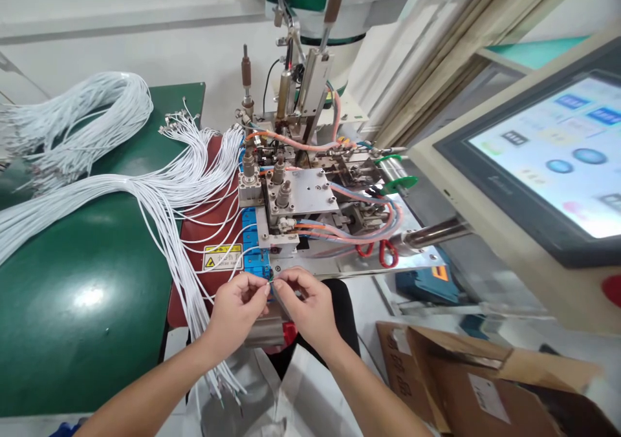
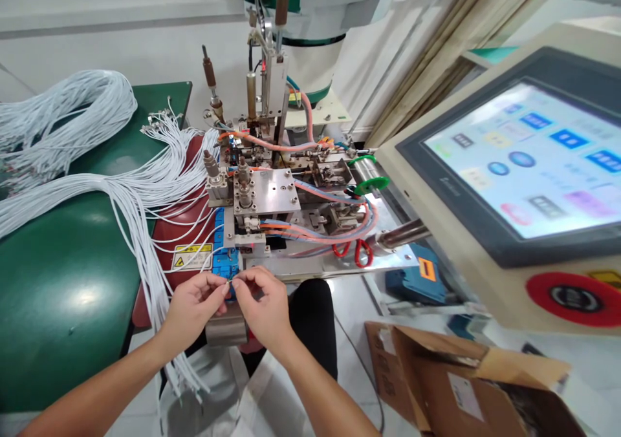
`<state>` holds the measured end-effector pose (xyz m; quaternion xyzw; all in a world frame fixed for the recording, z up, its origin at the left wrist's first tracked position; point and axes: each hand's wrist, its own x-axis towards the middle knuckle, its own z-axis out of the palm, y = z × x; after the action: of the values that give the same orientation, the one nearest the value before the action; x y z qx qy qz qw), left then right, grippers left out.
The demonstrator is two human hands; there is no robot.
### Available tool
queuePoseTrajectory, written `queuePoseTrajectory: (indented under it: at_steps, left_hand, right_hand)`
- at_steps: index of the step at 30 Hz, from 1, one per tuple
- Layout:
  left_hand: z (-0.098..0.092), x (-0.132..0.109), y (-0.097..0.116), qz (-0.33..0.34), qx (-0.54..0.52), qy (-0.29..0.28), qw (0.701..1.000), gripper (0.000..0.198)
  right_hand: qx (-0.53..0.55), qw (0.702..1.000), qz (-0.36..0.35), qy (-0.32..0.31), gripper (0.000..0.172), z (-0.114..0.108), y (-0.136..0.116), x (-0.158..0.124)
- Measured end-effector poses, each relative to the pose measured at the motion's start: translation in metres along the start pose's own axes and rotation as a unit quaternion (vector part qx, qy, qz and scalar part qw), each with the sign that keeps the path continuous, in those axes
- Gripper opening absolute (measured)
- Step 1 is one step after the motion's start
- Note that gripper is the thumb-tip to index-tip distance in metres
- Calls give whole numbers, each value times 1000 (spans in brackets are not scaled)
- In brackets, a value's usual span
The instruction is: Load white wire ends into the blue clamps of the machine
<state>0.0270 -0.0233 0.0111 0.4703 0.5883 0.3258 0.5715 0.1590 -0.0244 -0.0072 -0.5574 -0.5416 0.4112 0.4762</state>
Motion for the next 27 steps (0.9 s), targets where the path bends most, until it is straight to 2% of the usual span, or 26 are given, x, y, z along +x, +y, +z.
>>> queuePoseTrajectory:
  at_steps: [4, 6, 10, 12, 14, 19, 27]
  left_hand:
    - [-7, 3, 0, 6, 56, -34, 998, 18]
    - [-14, 7, 2, 37, 127, -46, 990, 21]
    - [-29, 13, 6, 144, 323, -37, 935, 19]
    - [-34, 14, 7, 167, 375, -35, 911, 17]
    - [-35, 16, 5, 172, 391, -32, 903, 18]
    - [-34, 19, 1, 171, 388, -23, 905, 17]
    - [-32, 20, 2, 171, 409, -25, 896, 19]
  right_hand:
    - [-69, 997, -45, -1, 14, -1, 4, 1]
    - [-90, 995, -43, 3, 14, -2, 10, 2]
    - [-57, 997, 52, -10, 16, 1, 23, 7]
    - [-31, 996, 85, -17, 18, 4, 28, 8]
    - [-27, 995, 93, -17, 19, 6, 31, 8]
    - [-53, 994, 96, -24, 20, 7, 33, 7]
    - [-23, 990, 131, -54, 20, 5, 33, 11]
